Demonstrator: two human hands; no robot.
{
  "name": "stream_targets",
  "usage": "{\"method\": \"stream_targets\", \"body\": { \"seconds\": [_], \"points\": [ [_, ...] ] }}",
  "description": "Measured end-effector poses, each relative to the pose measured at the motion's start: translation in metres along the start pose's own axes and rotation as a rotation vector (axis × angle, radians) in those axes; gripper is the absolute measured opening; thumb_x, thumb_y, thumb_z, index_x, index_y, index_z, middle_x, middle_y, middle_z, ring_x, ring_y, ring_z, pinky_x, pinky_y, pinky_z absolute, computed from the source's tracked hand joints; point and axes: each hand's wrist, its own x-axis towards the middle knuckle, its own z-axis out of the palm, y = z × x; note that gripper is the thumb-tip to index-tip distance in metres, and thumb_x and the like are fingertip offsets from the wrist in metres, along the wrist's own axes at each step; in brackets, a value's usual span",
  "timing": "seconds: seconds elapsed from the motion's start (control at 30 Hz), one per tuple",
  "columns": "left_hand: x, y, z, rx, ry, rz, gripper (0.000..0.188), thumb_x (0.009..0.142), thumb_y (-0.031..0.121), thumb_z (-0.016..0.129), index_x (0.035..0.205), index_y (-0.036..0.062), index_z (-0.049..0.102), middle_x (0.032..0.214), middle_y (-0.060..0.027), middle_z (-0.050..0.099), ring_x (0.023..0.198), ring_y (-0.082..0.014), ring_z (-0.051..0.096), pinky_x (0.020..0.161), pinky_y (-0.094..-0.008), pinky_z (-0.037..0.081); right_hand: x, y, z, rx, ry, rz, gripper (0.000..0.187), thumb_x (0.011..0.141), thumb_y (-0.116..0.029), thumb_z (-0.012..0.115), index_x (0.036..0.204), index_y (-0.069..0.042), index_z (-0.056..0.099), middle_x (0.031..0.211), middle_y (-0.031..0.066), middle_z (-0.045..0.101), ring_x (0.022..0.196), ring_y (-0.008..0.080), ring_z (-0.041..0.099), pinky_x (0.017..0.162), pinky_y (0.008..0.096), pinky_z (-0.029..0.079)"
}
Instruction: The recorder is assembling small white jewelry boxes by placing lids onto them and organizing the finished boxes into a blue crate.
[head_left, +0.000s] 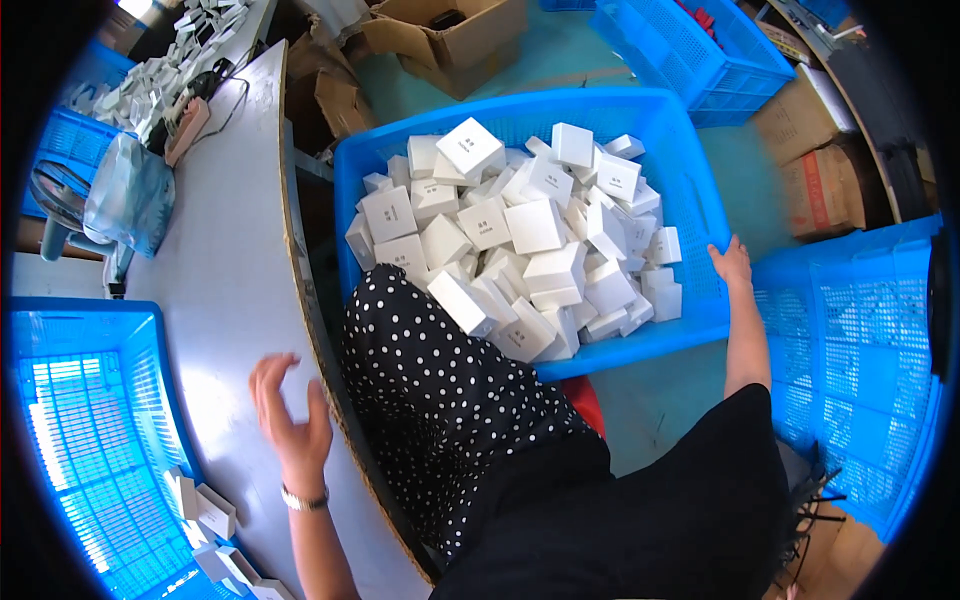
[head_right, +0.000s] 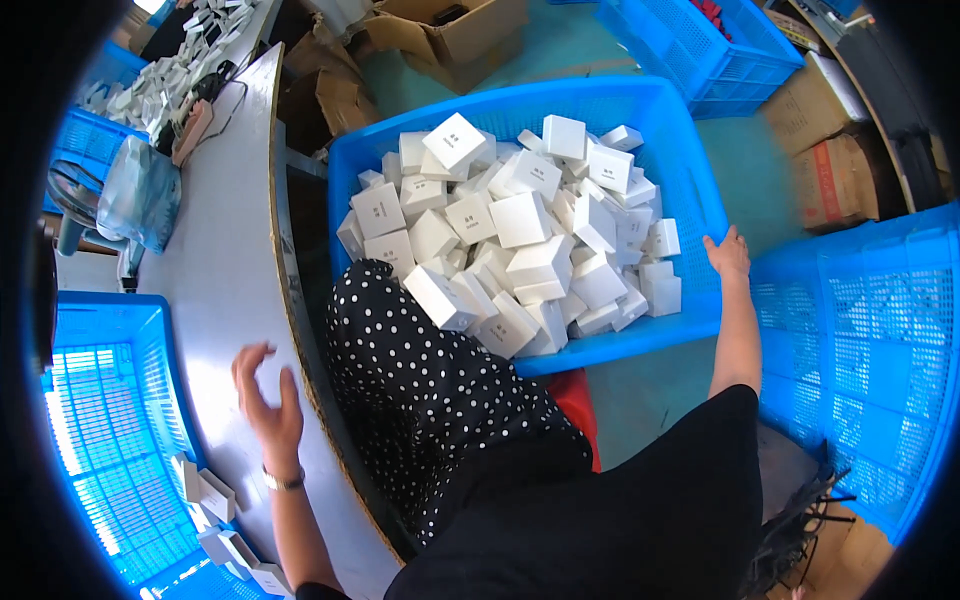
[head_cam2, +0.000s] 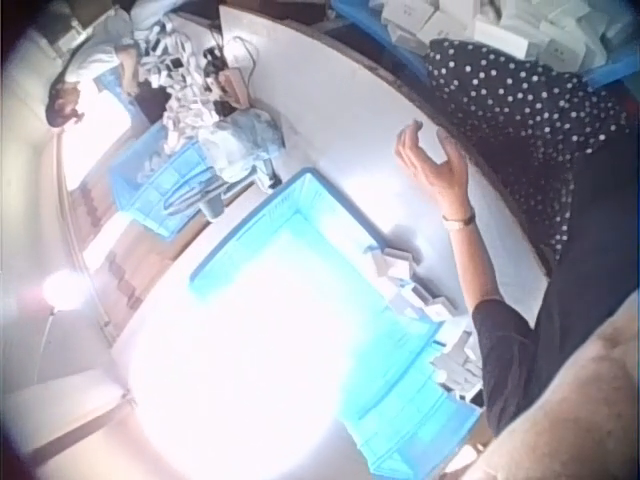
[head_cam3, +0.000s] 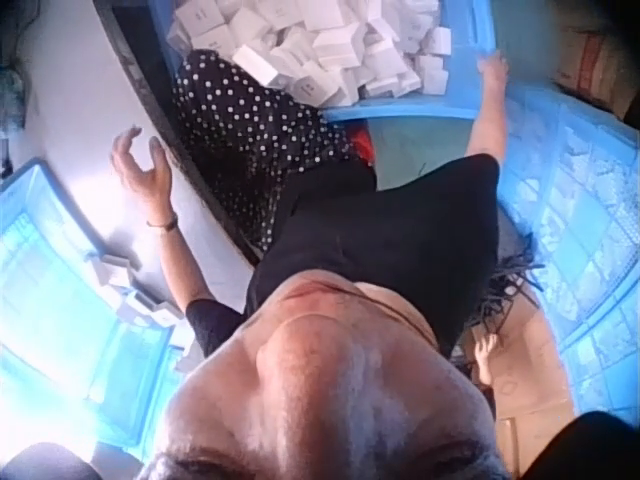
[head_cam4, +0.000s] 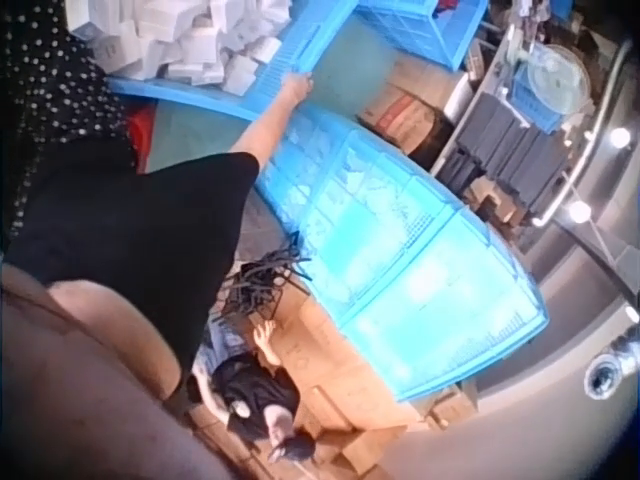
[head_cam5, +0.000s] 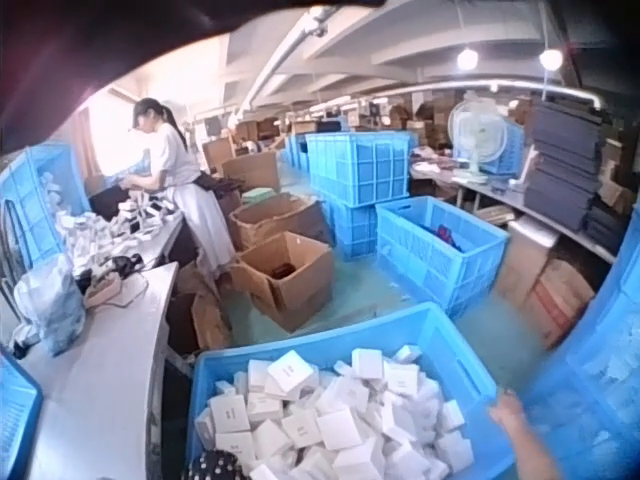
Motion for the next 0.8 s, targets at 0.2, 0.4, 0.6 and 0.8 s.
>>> {"method": "stream_targets", "body": {
  "seconds": [0.2,0.4,0.6,0.8],
  "points": [
    [0.128,0.000,0.111,0.001,-0.570,-0.142,0.039,0.091,0.016,0.065,0.123,-0.0051,0.062,0.122,-0.0251,0.065,0.116,-0.0418,0.061,0.101,-0.0433,0.049,0.067,0.019,0.048,-0.024,0.169,-0.054,0.059,0.096,-0.048,0.062,0.130,-0.002,0.047,0.130,0.0277,0.062,0.114,0.0439,0.064,0.094,0.0510,0.054],
    [0.157,-0.090,0.209,0.436,-0.905,-0.607,0.057,0.088,0.030,0.064,0.129,-0.0093,0.057,0.130,-0.0310,0.061,0.121,-0.0434,0.060,0.105,-0.0432,0.049,0.059,-0.004,0.012,-0.078,0.155,-0.127,0.054,0.099,-0.053,0.055,0.117,-0.002,0.051,0.100,0.0275,0.071,0.093,0.0469,0.070,0.081,0.0557,0.056],
    [0.091,-0.163,0.245,0.279,-0.911,-1.005,0.051,0.084,0.030,0.069,0.115,-0.0106,0.066,0.120,-0.0292,0.068,0.113,-0.0374,0.066,0.096,-0.0404,0.052,0.067,0.007,0.029,-0.074,0.204,-0.141,0.058,0.100,-0.057,0.052,0.118,-0.002,0.053,0.099,0.0294,0.071,0.091,0.0479,0.070,0.080,0.0563,0.056],
    [0.044,-0.229,0.236,0.074,-0.831,-1.135,0.056,0.094,0.042,0.069,0.118,-0.0089,0.067,0.115,-0.0207,0.071,0.101,-0.0280,0.066,0.091,-0.0420,0.050,0.062,-0.006,0.017,-0.030,0.166,-0.075,0.061,0.101,-0.060,0.048,0.117,-0.001,0.054,0.100,0.0297,0.071,0.092,0.0487,0.069,0.079,0.0566,0.056]
  ]
}}
